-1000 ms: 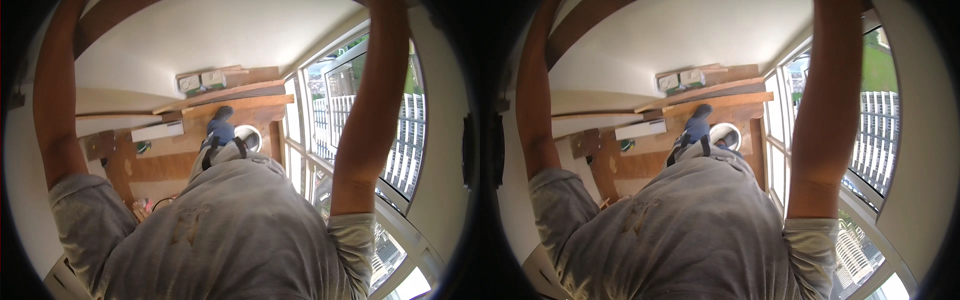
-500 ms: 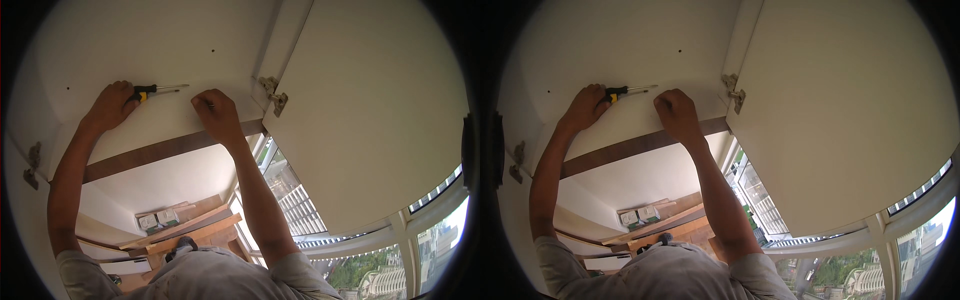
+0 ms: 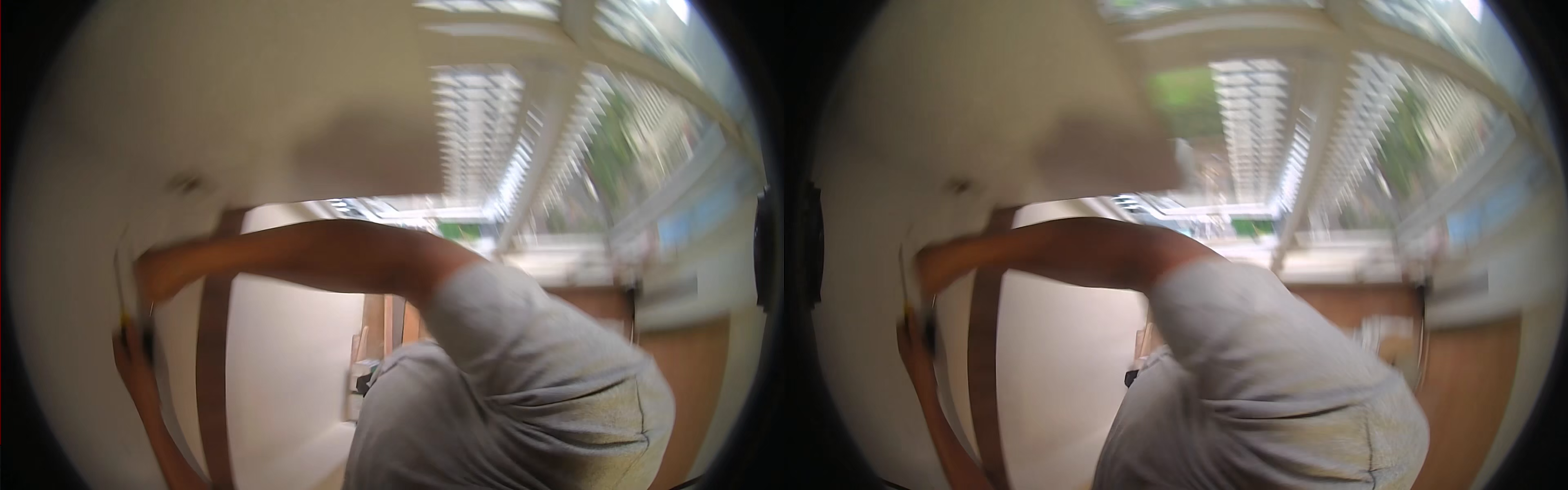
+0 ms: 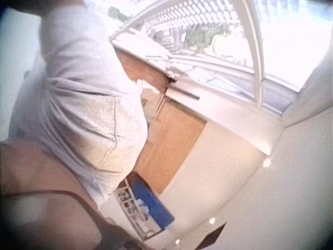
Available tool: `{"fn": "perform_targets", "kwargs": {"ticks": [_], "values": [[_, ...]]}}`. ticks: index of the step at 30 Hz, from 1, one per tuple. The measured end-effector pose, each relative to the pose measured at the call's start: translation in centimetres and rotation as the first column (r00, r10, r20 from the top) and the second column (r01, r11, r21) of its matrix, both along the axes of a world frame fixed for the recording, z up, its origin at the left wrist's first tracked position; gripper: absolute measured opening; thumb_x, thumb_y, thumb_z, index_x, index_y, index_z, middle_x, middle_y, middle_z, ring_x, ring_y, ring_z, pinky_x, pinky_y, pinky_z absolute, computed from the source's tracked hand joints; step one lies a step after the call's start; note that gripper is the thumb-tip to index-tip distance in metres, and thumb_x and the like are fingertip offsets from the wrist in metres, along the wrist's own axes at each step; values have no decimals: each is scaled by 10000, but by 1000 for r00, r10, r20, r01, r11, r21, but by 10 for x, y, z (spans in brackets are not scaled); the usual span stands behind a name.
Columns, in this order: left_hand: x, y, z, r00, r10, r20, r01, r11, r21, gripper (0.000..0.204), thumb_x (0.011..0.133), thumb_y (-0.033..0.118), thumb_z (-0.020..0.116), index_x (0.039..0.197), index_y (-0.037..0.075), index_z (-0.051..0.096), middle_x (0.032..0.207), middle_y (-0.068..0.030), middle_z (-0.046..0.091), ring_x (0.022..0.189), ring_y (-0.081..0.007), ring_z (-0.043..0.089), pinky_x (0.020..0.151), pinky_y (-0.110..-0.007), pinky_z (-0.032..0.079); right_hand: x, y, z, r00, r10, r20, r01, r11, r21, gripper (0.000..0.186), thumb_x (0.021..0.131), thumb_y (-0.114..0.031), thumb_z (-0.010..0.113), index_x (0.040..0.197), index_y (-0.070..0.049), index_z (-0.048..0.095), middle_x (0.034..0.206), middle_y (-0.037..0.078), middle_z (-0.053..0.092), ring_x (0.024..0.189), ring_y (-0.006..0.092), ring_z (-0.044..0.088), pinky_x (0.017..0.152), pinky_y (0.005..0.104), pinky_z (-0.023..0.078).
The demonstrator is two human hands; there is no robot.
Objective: The person adjusts and tightens the screws on a cabinet hinge using a screwdriver inside a wall-mounted wooden cabinet.
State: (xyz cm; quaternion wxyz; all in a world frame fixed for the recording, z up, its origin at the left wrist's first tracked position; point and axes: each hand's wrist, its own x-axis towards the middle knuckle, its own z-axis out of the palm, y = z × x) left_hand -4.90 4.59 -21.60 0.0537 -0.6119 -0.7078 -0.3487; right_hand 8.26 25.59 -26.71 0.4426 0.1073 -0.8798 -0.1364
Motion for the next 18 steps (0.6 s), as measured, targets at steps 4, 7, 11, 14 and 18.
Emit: {"fn": "perform_targets", "kwargs": {"ticks": [4, 7, 11, 14, 18], "values": [[-27, 16, 25, 995, -60, -75, 32, 946, -323, 670, 1070, 485, 490, 1459, -59, 444, 1432, -200, 532, 1315, -276, 535, 1106, -429, 417, -7, -92, 159, 689, -132, 713, 491, 808, -325, 311, 1018, -338, 565, 889, -106, 726, 819, 94, 663, 741, 230, 592, 679, 417, 505], [8, 14, 30, 967, -137, 217, 187, 955, -229, 612, 1052, 439, 533, 1488, 21, 439, 1423, -205, 543, 1288, -279, 553, 1064, -391, 463, -7, -92, 140, 635, -112, 764, 468, 843, -266, 270, 1013, -303, 565, 932, -98, 721, 863, 105, 670, 778, 240, 608, 692, 412, 513], [62, 16, 29, 944, -223, 245, 286, 921, -263, 525, 1021, 382, 578, 1381, 14, 480, 1244, -169, 562, 1089, -236, 558, 904, -357, 458, -13, -103, 148, 583, -181, 792, 493, 854, -168, 226, 1006, -256, 567, 988, -86, 715, 923, 119, 679, 827, 253, 630, 711, 405, 523], [60, -1, 47, 934, -204, 293, 282, 924, -258, 460, 998, 339, 613, 1302, 9, 511, 1110, -142, 577, 939, -204, 562, 785, -331, 455, -16, -119, 204, 689, -234, 686, 489, 848, -202, 203, 1002, -220, 568, 1030, -78, 710, 967, 130, 686, 864, 263, 646, 724, 399, 531], [59, -25, 61, 907, -183, 379, 286, 928, -237, 377, 967, 282, 658, 1195, 2, 552, 931, -107, 596, 740, -161, 567, 626, -296, 451, 17, -150, 238, 881, -212, 424, 390, 831, -396, 194, 995, -173, 569, 1086, -66, 703, 1026, 144, 695, 913, 276, 668, 743, 392, 541]]}}
